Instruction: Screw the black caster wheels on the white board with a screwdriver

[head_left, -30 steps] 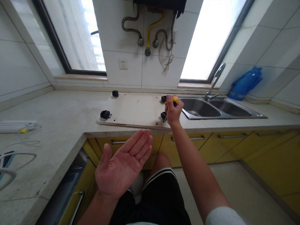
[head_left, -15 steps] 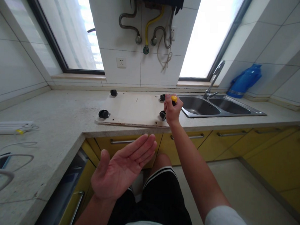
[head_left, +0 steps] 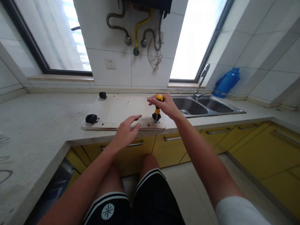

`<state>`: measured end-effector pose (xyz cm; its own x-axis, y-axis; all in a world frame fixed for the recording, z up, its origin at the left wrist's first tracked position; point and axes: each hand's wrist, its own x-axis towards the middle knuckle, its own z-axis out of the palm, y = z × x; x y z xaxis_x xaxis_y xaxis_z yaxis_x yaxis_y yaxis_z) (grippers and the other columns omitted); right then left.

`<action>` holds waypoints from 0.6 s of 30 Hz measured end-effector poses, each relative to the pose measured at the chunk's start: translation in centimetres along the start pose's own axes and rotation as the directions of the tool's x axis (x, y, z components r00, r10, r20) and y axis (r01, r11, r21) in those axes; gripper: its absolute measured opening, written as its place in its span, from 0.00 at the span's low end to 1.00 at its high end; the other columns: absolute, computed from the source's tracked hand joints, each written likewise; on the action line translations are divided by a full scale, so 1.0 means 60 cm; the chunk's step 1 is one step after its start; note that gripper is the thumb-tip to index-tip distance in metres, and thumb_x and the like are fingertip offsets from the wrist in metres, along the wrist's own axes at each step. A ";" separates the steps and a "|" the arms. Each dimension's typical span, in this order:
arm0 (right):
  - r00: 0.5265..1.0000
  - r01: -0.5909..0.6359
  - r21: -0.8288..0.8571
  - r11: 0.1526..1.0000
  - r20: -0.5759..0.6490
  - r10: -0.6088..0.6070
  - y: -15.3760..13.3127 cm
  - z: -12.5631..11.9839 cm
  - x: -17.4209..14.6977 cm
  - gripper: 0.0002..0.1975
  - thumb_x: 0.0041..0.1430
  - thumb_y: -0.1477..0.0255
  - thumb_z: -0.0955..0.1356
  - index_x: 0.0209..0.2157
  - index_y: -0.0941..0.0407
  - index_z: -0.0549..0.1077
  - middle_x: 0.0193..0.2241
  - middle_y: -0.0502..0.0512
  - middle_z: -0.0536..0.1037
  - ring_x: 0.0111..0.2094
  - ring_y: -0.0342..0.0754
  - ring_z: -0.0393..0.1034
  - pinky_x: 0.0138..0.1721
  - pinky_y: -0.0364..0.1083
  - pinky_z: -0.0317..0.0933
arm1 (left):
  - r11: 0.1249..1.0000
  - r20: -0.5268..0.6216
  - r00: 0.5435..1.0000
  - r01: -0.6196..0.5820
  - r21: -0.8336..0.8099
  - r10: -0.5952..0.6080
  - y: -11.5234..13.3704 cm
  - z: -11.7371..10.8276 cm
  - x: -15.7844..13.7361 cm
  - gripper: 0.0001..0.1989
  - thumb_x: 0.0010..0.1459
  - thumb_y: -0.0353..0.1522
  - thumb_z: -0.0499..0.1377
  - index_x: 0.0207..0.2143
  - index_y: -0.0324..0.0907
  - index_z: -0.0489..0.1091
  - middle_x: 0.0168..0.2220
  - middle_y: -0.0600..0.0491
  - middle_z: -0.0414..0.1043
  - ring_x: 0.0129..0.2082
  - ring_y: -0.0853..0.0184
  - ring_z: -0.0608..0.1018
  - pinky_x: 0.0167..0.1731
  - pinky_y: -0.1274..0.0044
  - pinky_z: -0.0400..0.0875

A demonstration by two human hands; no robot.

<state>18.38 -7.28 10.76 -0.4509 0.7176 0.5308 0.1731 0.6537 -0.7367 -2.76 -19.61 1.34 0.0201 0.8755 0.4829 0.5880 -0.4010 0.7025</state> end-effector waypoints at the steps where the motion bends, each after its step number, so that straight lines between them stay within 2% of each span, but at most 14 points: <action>1: 0.999 0.013 -0.074 0.997 0.030 -0.011 -0.008 -0.012 0.006 0.35 0.60 0.37 0.77 0.32 0.58 0.84 0.30 0.55 0.82 0.30 0.42 0.73 0.33 0.44 0.64 | 0.999 0.011 1.000 -0.030 0.044 0.029 -0.012 0.011 0.032 0.24 0.76 0.35 0.56 0.67 0.38 0.79 0.68 0.39 0.81 0.66 0.49 0.83 0.69 0.57 0.77; 4: 0.995 0.076 -0.296 0.952 0.086 -0.053 -0.038 -0.039 0.021 0.29 0.57 0.43 0.82 0.32 0.57 0.83 0.31 0.52 0.80 0.33 0.42 0.69 0.36 0.44 0.57 | 0.993 0.033 0.997 -0.078 0.084 0.076 -0.029 0.052 0.123 0.22 0.73 0.30 0.55 0.63 0.38 0.81 0.65 0.40 0.83 0.66 0.50 0.82 0.72 0.57 0.73; 7: 0.988 0.123 -0.487 0.865 0.144 -0.059 -0.071 -0.053 0.023 0.25 0.53 0.50 0.86 0.39 0.54 0.83 0.31 0.48 0.78 0.31 0.39 0.61 0.36 0.44 0.49 | 0.989 0.046 0.994 -0.103 0.105 0.098 -0.032 0.100 0.191 0.20 0.75 0.32 0.54 0.59 0.40 0.82 0.61 0.40 0.85 0.62 0.49 0.84 0.68 0.57 0.75; 8: 0.985 0.132 -0.544 0.829 0.164 -0.049 -0.081 -0.056 0.021 0.24 0.52 0.52 0.87 0.38 0.53 0.82 0.30 0.46 0.77 0.28 0.38 0.57 0.35 0.44 0.45 | 0.988 0.046 0.994 -0.107 0.109 0.102 -0.032 0.116 0.205 0.20 0.75 0.32 0.54 0.58 0.40 0.83 0.61 0.41 0.86 0.61 0.49 0.84 0.67 0.58 0.75; 10: 0.982 0.133 -0.650 0.749 0.186 -0.013 -0.094 -0.058 0.017 0.24 0.52 0.55 0.88 0.31 0.55 0.77 0.26 0.45 0.73 0.26 0.37 0.46 0.36 0.46 0.40 | 0.987 0.047 0.994 -0.108 0.115 0.103 -0.036 0.144 0.221 0.18 0.74 0.33 0.55 0.55 0.42 0.83 0.58 0.42 0.87 0.60 0.49 0.84 0.64 0.60 0.76; 13: 0.982 0.092 -0.777 0.622 0.174 0.072 -0.106 -0.059 0.017 0.32 0.58 0.58 0.86 0.21 0.57 0.65 0.20 0.46 0.62 0.27 0.38 0.38 0.38 0.47 0.38 | 0.988 0.062 0.994 -0.094 0.125 0.087 -0.047 0.168 0.222 0.17 0.74 0.35 0.55 0.48 0.41 0.84 0.50 0.41 0.88 0.52 0.49 0.86 0.57 0.61 0.78; 15: 0.970 0.069 -0.830 0.554 0.187 0.159 -0.118 -0.063 0.023 0.31 0.54 0.58 0.88 0.23 0.56 0.68 0.18 0.44 0.56 0.26 0.39 0.39 0.38 0.46 0.40 | 0.987 0.075 0.993 -0.097 0.128 0.088 -0.056 0.173 0.219 0.18 0.75 0.36 0.55 0.47 0.41 0.85 0.48 0.41 0.88 0.50 0.49 0.85 0.55 0.61 0.78; 17: 0.927 0.093 -0.852 0.516 0.263 0.268 -0.139 -0.068 0.031 0.27 0.42 0.62 0.91 0.33 0.55 0.78 0.20 0.43 0.64 0.26 0.39 0.47 0.38 0.45 0.43 | 0.985 0.084 0.991 -0.113 0.126 0.103 -0.063 0.172 0.218 0.19 0.75 0.37 0.54 0.48 0.42 0.85 0.50 0.41 0.88 0.52 0.49 0.85 0.57 0.61 0.77; 18: 0.892 0.121 -0.856 0.502 0.315 0.323 -0.151 -0.069 0.035 0.30 0.39 0.64 0.92 0.40 0.54 0.81 0.22 0.44 0.70 0.26 0.39 0.52 0.38 0.44 0.46 | 0.985 0.086 0.990 -0.121 0.126 0.111 -0.064 0.171 0.218 0.19 0.75 0.37 0.54 0.49 0.42 0.85 0.51 0.42 0.88 0.53 0.50 0.85 0.57 0.62 0.77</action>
<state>19.50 -10.71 20.27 -0.6225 0.7758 0.1033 0.7823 0.6206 0.0532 3.52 -3.84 -0.41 0.1546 0.8454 0.5113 0.6785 -0.4671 0.5670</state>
